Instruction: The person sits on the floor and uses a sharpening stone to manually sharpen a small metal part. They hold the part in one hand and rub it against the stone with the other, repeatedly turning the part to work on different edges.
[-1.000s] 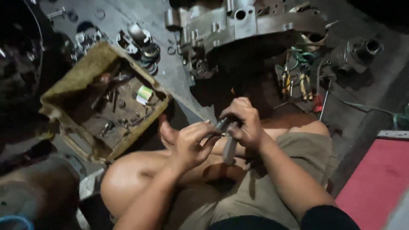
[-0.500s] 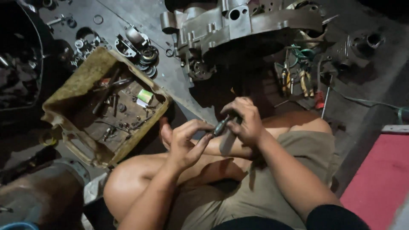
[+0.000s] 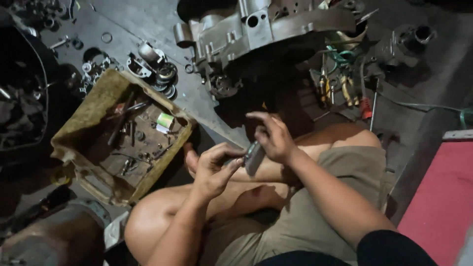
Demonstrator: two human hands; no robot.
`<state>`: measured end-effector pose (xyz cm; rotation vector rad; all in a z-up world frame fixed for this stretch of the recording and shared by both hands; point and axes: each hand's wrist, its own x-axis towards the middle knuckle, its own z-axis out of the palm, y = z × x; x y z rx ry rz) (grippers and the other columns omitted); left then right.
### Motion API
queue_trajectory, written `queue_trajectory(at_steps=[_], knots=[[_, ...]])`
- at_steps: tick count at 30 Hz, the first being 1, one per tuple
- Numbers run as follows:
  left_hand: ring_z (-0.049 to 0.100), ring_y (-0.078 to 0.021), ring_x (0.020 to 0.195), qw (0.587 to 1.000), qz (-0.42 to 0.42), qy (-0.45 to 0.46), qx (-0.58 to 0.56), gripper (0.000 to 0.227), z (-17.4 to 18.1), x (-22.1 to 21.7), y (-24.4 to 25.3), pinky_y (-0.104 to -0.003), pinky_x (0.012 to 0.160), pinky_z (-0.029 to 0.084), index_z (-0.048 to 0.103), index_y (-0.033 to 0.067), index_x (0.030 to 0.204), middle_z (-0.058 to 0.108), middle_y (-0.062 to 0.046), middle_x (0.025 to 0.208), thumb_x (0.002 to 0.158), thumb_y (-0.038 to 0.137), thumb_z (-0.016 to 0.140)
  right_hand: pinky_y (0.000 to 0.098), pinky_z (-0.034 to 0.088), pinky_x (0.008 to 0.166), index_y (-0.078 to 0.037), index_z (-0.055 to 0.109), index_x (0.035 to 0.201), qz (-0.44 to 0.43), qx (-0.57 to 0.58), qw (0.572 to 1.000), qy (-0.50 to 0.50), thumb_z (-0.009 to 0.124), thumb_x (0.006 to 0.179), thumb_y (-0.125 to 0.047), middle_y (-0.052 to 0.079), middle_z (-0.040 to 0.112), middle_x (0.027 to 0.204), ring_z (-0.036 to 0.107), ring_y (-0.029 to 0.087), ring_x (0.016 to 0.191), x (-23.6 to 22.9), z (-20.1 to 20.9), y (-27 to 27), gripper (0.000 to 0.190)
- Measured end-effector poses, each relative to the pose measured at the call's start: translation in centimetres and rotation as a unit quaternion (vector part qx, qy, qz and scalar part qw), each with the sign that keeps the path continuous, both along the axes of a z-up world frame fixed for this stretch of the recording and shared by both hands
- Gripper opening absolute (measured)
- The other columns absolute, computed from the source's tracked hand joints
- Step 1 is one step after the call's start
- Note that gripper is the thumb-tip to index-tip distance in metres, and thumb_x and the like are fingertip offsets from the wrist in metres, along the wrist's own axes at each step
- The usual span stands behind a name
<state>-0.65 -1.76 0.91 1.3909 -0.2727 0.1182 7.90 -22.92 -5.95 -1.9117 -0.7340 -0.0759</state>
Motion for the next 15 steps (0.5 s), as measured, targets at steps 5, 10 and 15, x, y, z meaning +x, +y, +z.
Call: queue_trajectory(at_steps=[5, 10, 15], knots=[[0.069, -0.0206, 0.072, 0.998, -0.007, 0.041, -0.036, 0.013, -0.9, -0.5, -0.8, -0.035, 0.067, 0.057, 0.077, -0.0029, 0.098, 0.067, -0.017, 0.077, 0.091, 0.006, 0.072, 0.0536, 0.047, 0.102, -0.006, 0.057, 0.145, 0.023, -0.008, 1.0, -0.016, 0.051, 0.096, -0.054, 0.015, 0.066, 0.091, 0.063, 0.041, 0.1, -1.1, 3.0, 0.8, 0.069], [0.07, -0.0195, 0.076, 0.996, -0.002, 0.079, -0.042, 0.016, -1.6, -0.4, -0.4, -0.034, 0.071, 0.058, 0.077, -0.0047, 0.104, 0.069, -0.016, 0.08, 0.091, 0.004, 0.073, 0.0513, 0.049, 0.097, -0.004, 0.059, 0.143, 0.016, -0.008, 0.999, -0.043, 0.045, 0.1, -0.055, 0.013, 0.066, 0.089, 0.064, 0.039, 0.097, -0.8, 3.8, 0.6, 0.068], [0.072, -0.0211, 0.077, 0.997, 0.013, 0.08, -0.011, 0.014, -3.3, -0.3, -0.2, -0.035, 0.072, 0.059, 0.076, -0.004, 0.101, 0.071, -0.017, 0.082, 0.09, 0.003, 0.074, 0.0581, 0.05, 0.089, -0.002, 0.058, 0.143, 0.009, 0.017, 1.0, -0.02, 0.05, 0.101, -0.039, 0.023, 0.067, 0.091, 0.063, 0.047, 0.095, 0.1, -0.9, 0.3, 0.056]])
